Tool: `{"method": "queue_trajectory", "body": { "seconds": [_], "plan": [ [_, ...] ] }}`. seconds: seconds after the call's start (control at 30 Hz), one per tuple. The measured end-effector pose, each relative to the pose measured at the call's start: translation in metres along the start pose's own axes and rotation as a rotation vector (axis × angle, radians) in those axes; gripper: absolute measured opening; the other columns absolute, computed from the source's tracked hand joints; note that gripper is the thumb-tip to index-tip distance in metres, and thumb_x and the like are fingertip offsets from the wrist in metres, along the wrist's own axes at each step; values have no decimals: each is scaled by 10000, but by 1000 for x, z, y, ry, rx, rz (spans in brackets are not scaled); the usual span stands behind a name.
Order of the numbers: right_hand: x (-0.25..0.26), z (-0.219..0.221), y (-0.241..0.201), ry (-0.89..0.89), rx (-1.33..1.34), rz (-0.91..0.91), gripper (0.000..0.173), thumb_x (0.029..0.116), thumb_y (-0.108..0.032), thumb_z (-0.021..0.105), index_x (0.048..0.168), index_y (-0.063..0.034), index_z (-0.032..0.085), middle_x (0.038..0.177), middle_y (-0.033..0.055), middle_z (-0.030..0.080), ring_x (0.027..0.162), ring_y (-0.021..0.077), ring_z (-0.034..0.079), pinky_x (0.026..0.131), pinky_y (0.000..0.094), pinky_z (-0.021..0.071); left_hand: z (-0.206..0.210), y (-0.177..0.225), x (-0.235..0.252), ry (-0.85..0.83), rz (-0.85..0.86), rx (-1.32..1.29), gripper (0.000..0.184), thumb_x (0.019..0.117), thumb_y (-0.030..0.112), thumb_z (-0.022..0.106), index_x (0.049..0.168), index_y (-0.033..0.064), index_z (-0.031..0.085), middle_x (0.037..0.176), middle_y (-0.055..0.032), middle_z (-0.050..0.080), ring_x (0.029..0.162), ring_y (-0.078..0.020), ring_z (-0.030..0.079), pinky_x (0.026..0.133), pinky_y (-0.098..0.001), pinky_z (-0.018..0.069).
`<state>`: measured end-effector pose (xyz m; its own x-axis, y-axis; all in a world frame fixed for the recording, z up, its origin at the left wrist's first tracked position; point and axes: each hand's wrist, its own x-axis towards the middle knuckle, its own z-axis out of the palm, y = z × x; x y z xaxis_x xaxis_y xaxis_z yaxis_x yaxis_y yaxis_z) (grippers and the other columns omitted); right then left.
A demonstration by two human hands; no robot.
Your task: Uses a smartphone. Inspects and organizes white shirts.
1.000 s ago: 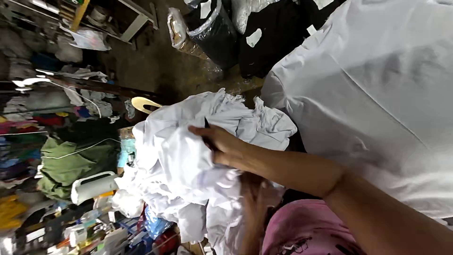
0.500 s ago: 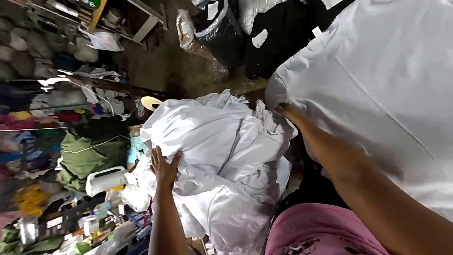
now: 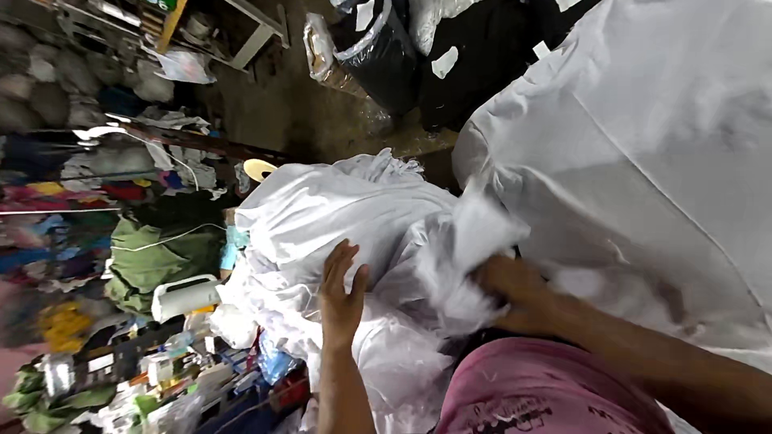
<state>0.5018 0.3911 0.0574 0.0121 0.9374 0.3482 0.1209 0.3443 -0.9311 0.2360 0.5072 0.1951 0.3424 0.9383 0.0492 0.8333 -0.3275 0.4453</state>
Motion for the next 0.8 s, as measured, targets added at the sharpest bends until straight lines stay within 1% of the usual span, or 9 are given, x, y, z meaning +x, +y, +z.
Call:
{"method": "queue_trajectory", "body": {
  "seconds": [0.07,0.13,0.23,0.37,0.43,0.53,0.67,0.73,0.8],
  "plan": [
    [-23,35,-13,-342,-92,-87,402,829,-210,809,1210,-118,718,1103,154,739,991,361,726,787,578,599,6,-3,-1,-37,-67,-156,373,1036,159,529,1254,-132,609,1303,-238,632,1184,-209,650,982,-349,554],
    [-47,73,1,-530,-126,-19,306,911,-158,733,1197,-50,718,1158,207,722,1103,405,688,912,631,544,9,0,-2,-84,-128,-195,339,1048,137,506,1261,-105,612,1235,-183,672,1094,-166,682,949,-333,568],
    [-53,87,3,-551,-215,-41,190,904,-38,673,1077,19,729,1088,221,726,1056,384,707,879,580,573,22,14,-8,-163,-90,-156,312,1030,121,533,1237,-84,645,1177,-163,699,1034,-159,696,908,-315,578],
    [-53,85,-6,-598,-241,-104,227,905,-41,685,1126,-6,723,1144,211,715,1118,377,682,934,593,543,56,37,-19,-241,9,-7,281,992,143,617,1168,-55,711,1112,-188,719,979,-210,716,864,-326,592],
    [-49,82,-11,-748,-218,-52,267,972,-65,612,1218,16,678,1241,249,670,1213,417,622,1002,636,480,77,52,-26,-264,47,85,299,942,205,698,1134,-21,739,1148,-213,699,1028,-288,692,887,-388,575],
    [-44,68,-15,-848,-190,-43,258,969,-54,613,1206,29,676,1238,263,664,1219,446,608,996,663,467,104,72,-41,-354,208,258,351,904,245,735,1199,56,751,1230,-224,676,1109,-408,653,934,-536,535],
    [-27,14,-18,-1079,-21,28,175,960,-45,644,1105,27,710,1064,264,697,1008,485,669,822,679,505,117,64,-52,-421,245,488,482,856,102,747,1331,60,679,1252,-229,669,1094,-437,658,880,-571,536],
    [-20,-13,-11,-1025,84,117,188,993,-101,632,1119,-4,731,1033,225,721,975,429,691,855,644,512,115,56,-53,-408,197,527,487,855,46,722,1339,87,682,1229,-231,673,1071,-441,660,863,-563,545],
    [-17,-32,0,-824,75,241,229,1031,-158,580,1120,1,718,1011,215,723,966,394,694,880,604,510,118,49,-54,-325,188,498,381,887,55,693,1265,85,730,1138,-232,698,1019,-441,679,839,-564,560]
  ]
}}
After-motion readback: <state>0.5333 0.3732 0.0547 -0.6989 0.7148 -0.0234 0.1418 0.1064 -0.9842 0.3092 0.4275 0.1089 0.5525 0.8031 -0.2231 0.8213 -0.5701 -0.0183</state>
